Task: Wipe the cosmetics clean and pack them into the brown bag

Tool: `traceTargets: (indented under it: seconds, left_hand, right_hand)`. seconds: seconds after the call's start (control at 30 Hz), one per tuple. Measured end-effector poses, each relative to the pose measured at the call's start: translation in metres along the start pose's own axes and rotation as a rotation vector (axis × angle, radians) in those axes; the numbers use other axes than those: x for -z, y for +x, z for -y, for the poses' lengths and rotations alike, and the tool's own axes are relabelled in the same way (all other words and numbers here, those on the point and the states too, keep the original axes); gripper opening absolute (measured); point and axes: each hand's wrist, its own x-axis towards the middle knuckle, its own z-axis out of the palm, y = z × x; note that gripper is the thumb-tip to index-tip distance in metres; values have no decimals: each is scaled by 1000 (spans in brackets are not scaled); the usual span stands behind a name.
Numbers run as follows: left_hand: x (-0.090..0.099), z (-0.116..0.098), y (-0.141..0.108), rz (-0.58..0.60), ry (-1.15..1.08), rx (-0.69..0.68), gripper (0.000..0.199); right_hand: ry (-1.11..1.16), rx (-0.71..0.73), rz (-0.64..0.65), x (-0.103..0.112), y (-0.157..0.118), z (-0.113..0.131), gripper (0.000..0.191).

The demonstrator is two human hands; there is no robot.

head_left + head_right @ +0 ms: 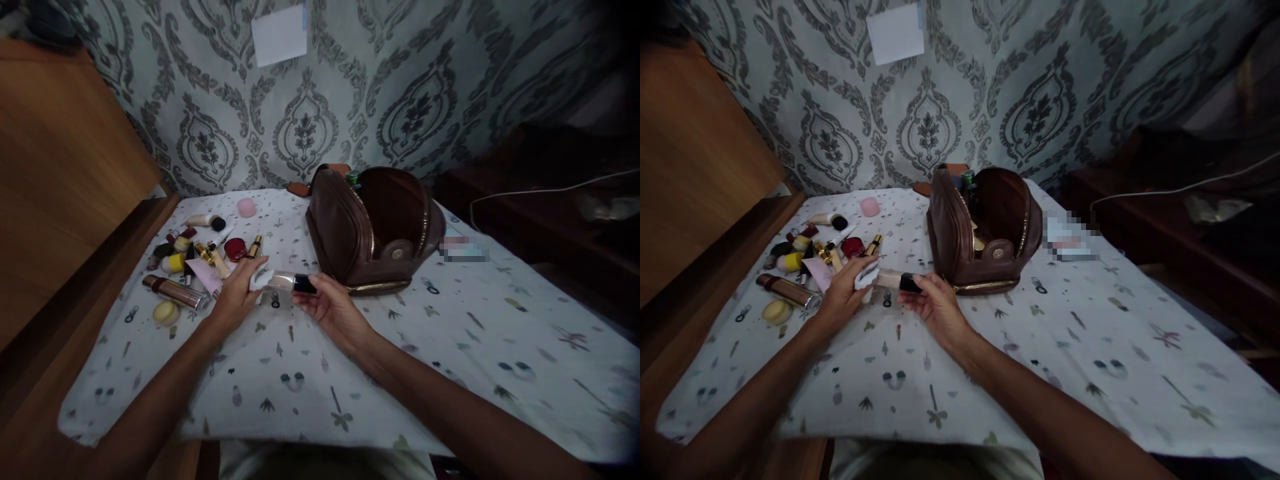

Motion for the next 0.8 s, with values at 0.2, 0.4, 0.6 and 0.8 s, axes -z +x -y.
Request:
traceTargets:
  seconds: [0.2,0.4,0.6,0.8]
  left_hand:
    - [-9,3,0,-118,-224,137,34]
    - [-6,-3,-1,-157,-145,85,35]
    - [-12,-22,-9,-25,119,-188,39]
    - [-16,-27,-9,21,282,-331,39]
  right_hand:
    - [-75,-108,110,0,-1,-4,33]
    - [-183,-124,156,-2,-4,-5,39]
    - [-191,-161,147,-3,-4,-7,44]
    - [-108,-158,153,-3,-4,-8,38]
